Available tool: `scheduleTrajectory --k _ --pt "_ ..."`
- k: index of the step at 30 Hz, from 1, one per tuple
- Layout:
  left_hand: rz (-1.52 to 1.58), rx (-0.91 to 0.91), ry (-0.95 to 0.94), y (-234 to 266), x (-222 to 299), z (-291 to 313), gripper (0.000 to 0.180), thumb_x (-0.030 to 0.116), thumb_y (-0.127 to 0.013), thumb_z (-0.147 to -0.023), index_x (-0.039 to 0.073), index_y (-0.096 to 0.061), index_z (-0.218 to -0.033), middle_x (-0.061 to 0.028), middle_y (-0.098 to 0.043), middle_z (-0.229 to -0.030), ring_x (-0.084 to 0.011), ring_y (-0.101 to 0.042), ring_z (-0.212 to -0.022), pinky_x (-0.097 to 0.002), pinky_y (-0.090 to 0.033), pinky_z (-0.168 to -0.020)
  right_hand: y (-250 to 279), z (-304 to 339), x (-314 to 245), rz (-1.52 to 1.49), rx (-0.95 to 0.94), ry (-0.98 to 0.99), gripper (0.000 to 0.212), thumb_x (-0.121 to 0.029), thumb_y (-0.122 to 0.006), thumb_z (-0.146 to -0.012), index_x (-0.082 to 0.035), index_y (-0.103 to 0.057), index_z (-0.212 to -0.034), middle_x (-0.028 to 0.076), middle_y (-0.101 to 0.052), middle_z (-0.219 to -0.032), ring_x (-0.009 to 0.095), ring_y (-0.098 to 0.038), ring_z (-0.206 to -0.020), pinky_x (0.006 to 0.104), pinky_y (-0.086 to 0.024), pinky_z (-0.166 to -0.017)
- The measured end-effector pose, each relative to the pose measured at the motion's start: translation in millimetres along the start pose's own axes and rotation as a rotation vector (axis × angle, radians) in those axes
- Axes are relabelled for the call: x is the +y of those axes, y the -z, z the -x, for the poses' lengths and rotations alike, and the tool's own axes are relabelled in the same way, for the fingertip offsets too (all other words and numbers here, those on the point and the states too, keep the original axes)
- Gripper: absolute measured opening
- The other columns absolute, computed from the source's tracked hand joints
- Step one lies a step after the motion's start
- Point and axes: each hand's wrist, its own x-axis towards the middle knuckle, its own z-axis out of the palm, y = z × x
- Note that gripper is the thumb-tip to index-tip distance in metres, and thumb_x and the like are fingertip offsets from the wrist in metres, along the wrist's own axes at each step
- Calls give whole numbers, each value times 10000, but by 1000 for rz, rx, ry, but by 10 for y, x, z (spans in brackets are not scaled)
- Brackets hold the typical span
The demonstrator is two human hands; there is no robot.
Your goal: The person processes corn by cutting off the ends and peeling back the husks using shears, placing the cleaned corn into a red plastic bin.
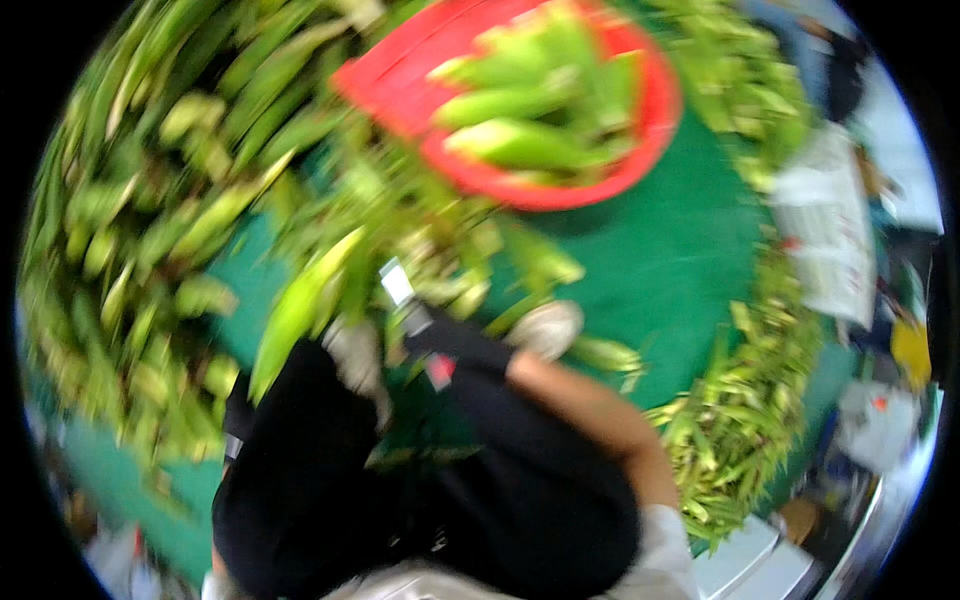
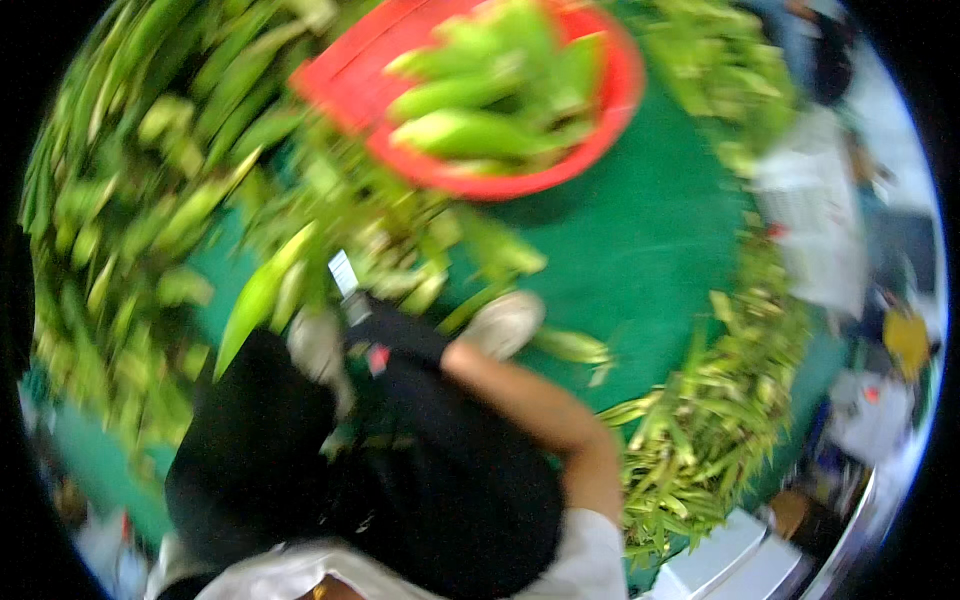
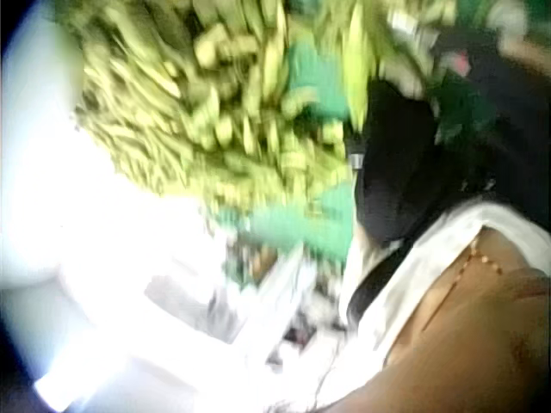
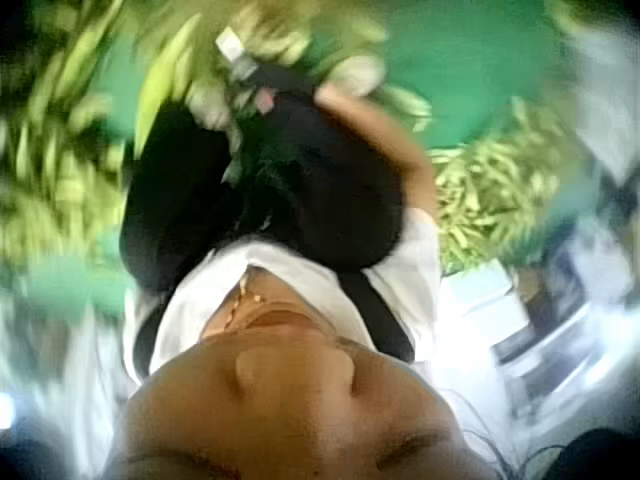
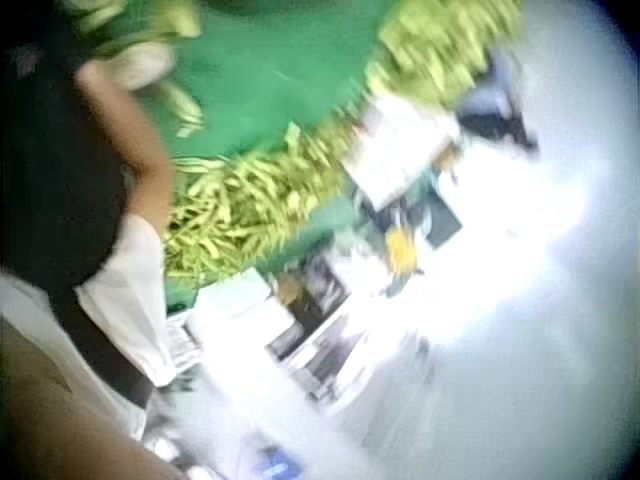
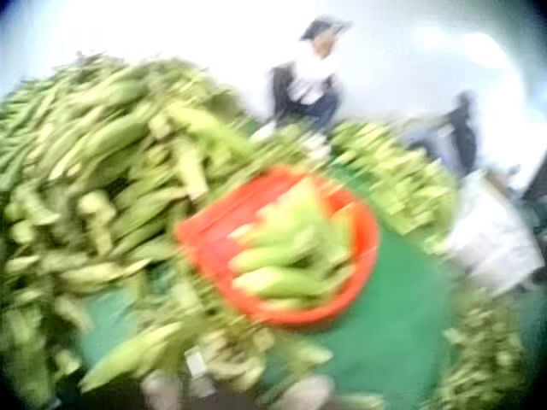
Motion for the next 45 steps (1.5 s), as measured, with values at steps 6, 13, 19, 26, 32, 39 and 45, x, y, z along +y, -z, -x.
scheduleTrajectory --k 6,13,19,26,32,39,45 --pt "-419 106 -338 183 13 -180 542 489 -632 -695 88 -545 -1049 -183 -601 -701 -344 -605 -638 -415 -468 -558 0 -200 -107 417 37 -107 528 -107 -641 -747 -22 -391 -1204 57 -542 -915 153 -575 -752 280 -474 -679" --pt "-507 -22 -379 123 123 -130 504 429 -652 -681 85 -553 -1037 -172 -599 -701 -347 -593 -624 -418 -458 -536 -148 -141 -141 110 172 -249 419 -98 -605 -759 4 -471 -1143 72 -581 -898 140 -571 -781 259 -460 -680" --pt "-278 -200 -374 332 64 -327 526 331 -682 -661 11 -543 -1055 -202 -600 -764 -341 -602 -684 -356 -469 -608 -166 -111 -172 -61 273 -210 333 -153 -635 -702 -75 -514 -1002 66 -539 -732 151 -537 -600 291 -439 -537" --pt "-21 -664 -146 752 108 -711 550 342 -727 -647 -36 -558 -1010 -116 -621 -854 -197 -574 -793 -305 -445 -743 -361 -234 -477 784 129 30 669 -202 -754 -612 -51 -429 -1177 91 -547 -947 193 -549 -835 308 -450 -729" --pt "1435 -567 240 528 -668 -1151 1020 850 -296 -618 23 -453 -1193 -141 -566 -1056 -261 -546 -951 -395 -433 -831 -357 -289 -354 725 -24 177 681 -198 -752 -616 -31 -430 -1193 93 -523 -1055 182 -511 -925 308 -405 -812" --pt "1481 -314 136 -575 -14 -1356 650 530 -598 -733 75 -457 -1176 -85 -548 -1104 -211 -532 -994 -378 -422 -897 -224 -329 -356 499 68 106 553 -134 -664 -703 -30 -434 -1195 80 -559 -1022 145 -540 -906 290 -436 -784" --pt "1601 -336 -6 -378 -126 -1485 639 383 -566 -773 -16 -380 -1236 -169 -481 -1204 -289 -486 -1085 -399 -368 -967 -211 -312 -390 76 75 -19 544 -112 -637 -711 -21 -427 -1205 84 -567 -1013 155 -566 -856 284 -453 -756"
